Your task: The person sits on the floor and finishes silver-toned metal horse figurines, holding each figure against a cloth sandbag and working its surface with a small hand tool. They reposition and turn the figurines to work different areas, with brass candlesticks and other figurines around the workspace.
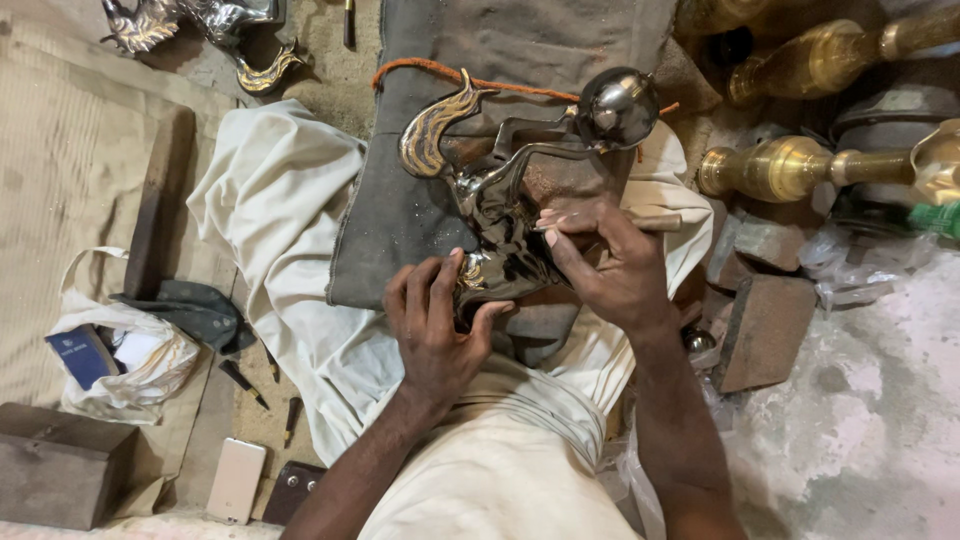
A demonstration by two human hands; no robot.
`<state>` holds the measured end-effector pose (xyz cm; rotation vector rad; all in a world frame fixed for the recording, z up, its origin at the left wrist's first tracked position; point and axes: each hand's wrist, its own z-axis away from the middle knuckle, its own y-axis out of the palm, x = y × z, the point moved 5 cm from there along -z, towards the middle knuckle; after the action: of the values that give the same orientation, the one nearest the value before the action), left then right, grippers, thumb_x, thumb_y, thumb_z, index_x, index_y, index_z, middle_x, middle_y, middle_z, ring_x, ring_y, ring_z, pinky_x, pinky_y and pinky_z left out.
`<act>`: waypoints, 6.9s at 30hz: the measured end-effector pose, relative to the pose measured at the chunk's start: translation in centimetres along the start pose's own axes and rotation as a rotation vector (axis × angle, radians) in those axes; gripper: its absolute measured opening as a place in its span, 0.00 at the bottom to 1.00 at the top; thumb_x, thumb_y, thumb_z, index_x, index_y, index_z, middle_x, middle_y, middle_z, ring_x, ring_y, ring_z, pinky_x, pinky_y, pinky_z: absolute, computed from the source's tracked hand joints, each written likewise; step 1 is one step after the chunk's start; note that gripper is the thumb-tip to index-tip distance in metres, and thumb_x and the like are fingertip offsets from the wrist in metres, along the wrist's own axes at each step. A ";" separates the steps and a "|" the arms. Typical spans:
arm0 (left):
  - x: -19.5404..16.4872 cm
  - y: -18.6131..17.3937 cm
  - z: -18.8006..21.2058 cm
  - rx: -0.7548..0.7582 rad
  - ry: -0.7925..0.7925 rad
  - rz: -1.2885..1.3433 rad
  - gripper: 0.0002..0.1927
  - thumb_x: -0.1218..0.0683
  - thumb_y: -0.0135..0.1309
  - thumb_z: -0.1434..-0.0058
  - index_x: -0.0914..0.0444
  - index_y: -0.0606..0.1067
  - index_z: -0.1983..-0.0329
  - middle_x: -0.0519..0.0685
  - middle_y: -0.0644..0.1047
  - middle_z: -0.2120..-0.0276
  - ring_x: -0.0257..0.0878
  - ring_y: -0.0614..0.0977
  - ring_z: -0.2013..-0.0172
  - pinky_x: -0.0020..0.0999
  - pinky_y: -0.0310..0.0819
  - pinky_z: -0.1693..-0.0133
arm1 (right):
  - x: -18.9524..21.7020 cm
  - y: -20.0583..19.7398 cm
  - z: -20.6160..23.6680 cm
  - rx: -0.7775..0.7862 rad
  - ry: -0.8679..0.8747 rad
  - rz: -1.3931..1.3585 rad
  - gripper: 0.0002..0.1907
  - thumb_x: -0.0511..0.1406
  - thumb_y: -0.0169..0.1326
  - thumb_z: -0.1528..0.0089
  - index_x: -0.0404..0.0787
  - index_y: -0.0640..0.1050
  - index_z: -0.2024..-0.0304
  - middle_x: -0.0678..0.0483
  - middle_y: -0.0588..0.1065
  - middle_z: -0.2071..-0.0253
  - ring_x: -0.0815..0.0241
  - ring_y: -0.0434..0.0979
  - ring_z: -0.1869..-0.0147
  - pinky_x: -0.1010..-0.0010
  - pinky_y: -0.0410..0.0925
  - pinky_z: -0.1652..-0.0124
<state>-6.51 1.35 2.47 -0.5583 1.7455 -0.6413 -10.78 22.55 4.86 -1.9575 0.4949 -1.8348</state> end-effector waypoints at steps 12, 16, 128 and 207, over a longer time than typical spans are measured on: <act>0.0 -0.1 0.0 0.007 -0.007 0.002 0.40 0.47 0.72 0.47 0.66 0.69 0.34 0.56 0.71 0.45 0.54 0.70 0.43 0.52 0.64 0.41 | 0.8 0.2 1.7 -0.076 0.045 -0.024 0.06 0.26 0.60 0.35 0.35 0.76 0.57 0.48 0.81 0.53 0.59 0.83 0.44 0.69 0.76 0.44; 0.1 0.0 0.1 0.006 -0.009 0.005 0.40 0.47 0.72 0.46 0.66 0.69 0.34 0.56 0.71 0.45 0.54 0.70 0.44 0.52 0.64 0.41 | 1.0 -0.2 1.6 -0.017 0.085 -0.022 0.06 0.28 0.60 0.35 0.35 0.76 0.58 0.48 0.82 0.54 0.60 0.84 0.45 0.68 0.76 0.45; -9.8 -10.4 -15.3 -0.147 0.196 0.839 0.12 0.60 0.65 0.36 0.67 0.82 0.50 0.46 0.85 0.66 0.28 0.83 0.67 0.24 0.79 0.65 | 15.8 -8.8 -6.2 -0.225 -0.164 0.215 0.06 0.28 0.58 0.36 0.34 0.78 0.56 0.54 0.78 0.66 0.71 0.76 0.61 0.75 0.71 0.60; -3.3 -8.9 -22.7 -0.272 -0.064 0.923 0.13 0.60 0.69 0.41 0.67 0.82 0.54 0.46 0.84 0.63 0.31 0.81 0.63 0.25 0.73 0.59 | 7.5 -4.6 -11.3 -0.474 -0.583 -0.131 0.08 0.25 0.60 0.32 0.36 0.74 0.55 0.50 0.81 0.57 0.62 0.83 0.53 0.72 0.76 0.53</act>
<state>-27.23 0.05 15.68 0.0850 1.8009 0.2623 -21.64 21.94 14.24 -2.7567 0.6569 -1.1770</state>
